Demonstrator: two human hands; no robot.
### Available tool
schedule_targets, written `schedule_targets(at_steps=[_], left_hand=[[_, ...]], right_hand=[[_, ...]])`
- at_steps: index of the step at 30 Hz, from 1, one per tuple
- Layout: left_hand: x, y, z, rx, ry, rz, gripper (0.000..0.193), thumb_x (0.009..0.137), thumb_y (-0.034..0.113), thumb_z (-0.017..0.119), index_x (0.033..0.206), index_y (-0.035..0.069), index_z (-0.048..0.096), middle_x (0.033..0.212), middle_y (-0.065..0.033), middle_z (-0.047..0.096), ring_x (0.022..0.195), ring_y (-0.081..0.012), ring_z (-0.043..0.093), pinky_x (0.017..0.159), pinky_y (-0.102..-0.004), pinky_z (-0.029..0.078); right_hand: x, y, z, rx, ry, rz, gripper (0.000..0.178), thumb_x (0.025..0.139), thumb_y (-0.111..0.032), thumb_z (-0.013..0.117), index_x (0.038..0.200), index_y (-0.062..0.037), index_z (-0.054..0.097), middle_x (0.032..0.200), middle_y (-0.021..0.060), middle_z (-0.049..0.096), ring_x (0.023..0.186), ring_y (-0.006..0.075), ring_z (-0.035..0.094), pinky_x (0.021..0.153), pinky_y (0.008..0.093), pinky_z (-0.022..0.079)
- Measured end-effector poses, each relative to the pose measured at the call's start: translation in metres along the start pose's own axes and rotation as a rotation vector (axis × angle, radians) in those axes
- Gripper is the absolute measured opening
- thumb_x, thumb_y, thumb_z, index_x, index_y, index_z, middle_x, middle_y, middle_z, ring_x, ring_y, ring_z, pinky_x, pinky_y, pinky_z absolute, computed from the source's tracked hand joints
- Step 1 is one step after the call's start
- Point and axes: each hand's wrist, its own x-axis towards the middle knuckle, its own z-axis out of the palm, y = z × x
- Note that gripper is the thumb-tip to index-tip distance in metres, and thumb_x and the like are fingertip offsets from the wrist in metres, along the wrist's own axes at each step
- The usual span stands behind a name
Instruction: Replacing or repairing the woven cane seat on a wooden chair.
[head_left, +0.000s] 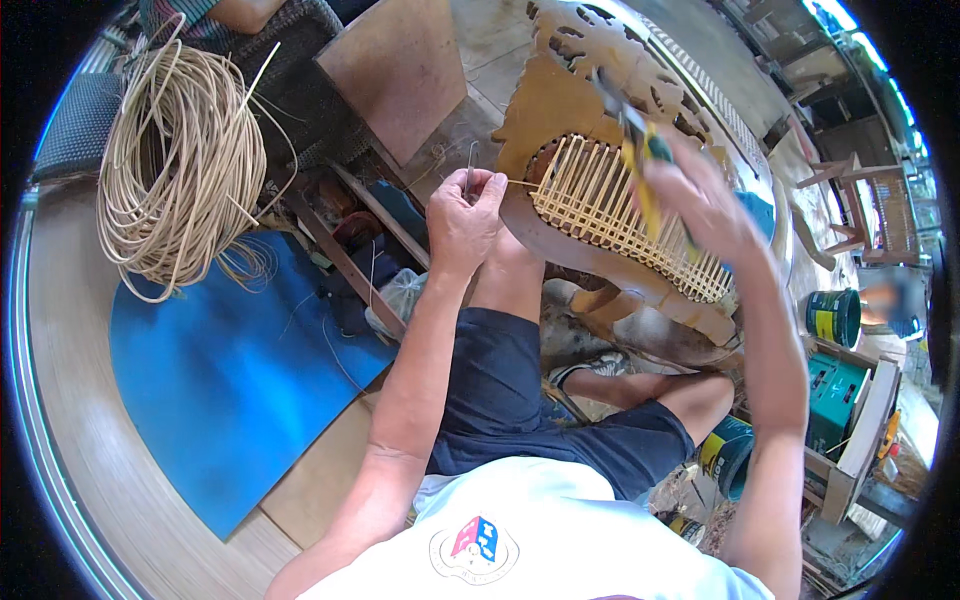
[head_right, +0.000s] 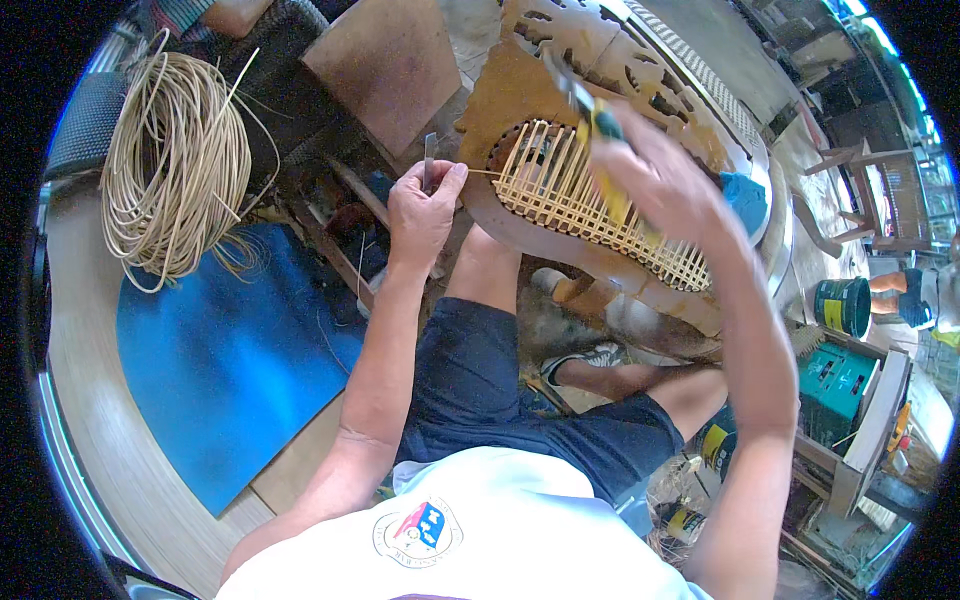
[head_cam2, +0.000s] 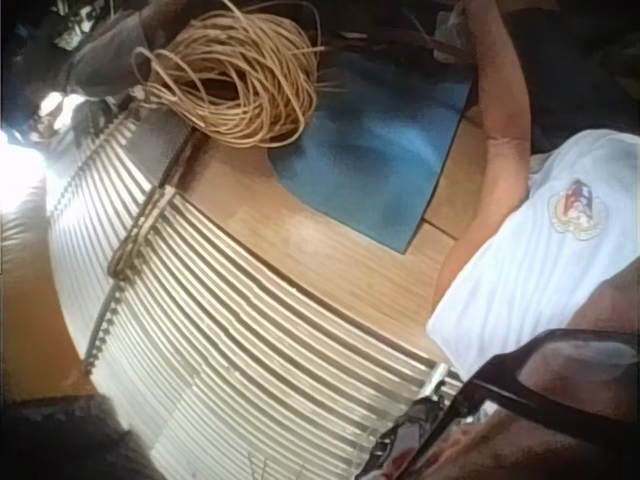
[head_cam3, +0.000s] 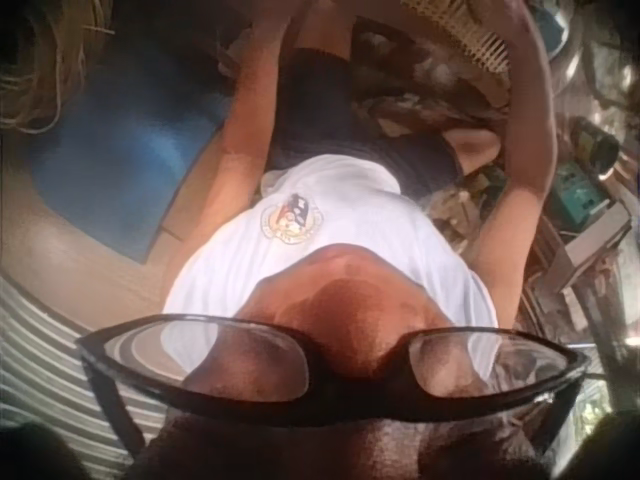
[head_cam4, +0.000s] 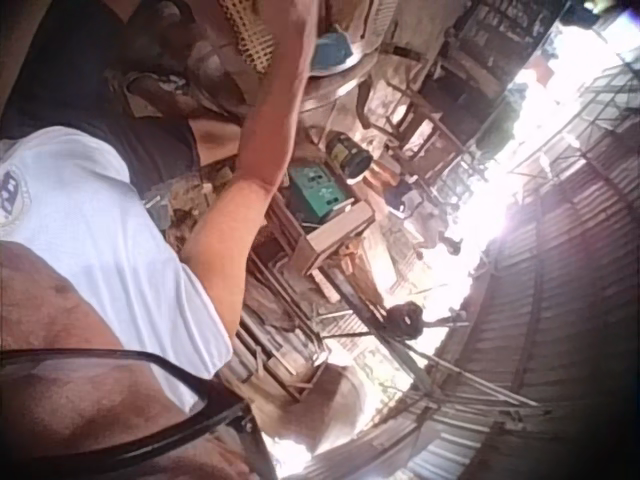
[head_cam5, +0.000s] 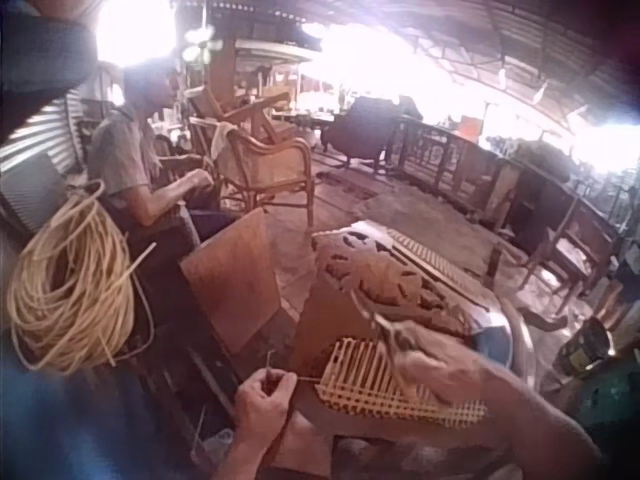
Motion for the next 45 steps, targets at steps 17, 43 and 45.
schedule_targets(at_steps=[17, 43, 45], left_hand=[[-0.004, 0.015, 0.004, 0.037, -0.016, 0.043, 0.020, 0.094, 0.019, 0.072, 0.090, 0.000, 0.070, 0.079, -0.0009, 0.068, 0.071, -0.0087, 0.057, 0.066, -0.0267, 0.048], [-0.027, 0.006, 0.008, 0.549, 0.096, 0.460, 0.026, 0.091, 0.009, 0.070, 0.116, 0.006, 0.073, 0.097, -0.0120, 0.060, 0.084, -0.0253, 0.063, 0.074, -0.0359, 0.053], [-0.027, 0.008, 0.013, 0.579, 0.075, 0.486, 0.024, 0.091, 0.009, 0.070, 0.115, 0.005, 0.074, 0.095, -0.0125, 0.060, 0.082, -0.0254, 0.063, 0.073, -0.0364, 0.053]], right_hand=[[-0.022, 0.011, 0.164, 1.170, -0.057, 0.154, 0.033, 0.101, -0.033, 0.054, 0.111, -0.0020, 0.053, 0.088, 0.0072, 0.058, 0.075, 0.0150, 0.063, 0.069, 0.0315, 0.055], [0.041, 0.043, 0.085, -0.392, 0.770, -0.427, 0.037, 0.090, -0.020, 0.073, 0.123, -0.0073, 0.065, 0.120, 0.0145, 0.063, 0.117, 0.0338, 0.055, 0.105, 0.0460, 0.043], [0.024, 0.045, 0.107, -0.236, 0.637, -0.430, 0.027, 0.089, -0.016, 0.071, 0.114, -0.0070, 0.069, 0.109, 0.0127, 0.064, 0.109, 0.0306, 0.057, 0.100, 0.0436, 0.045]])
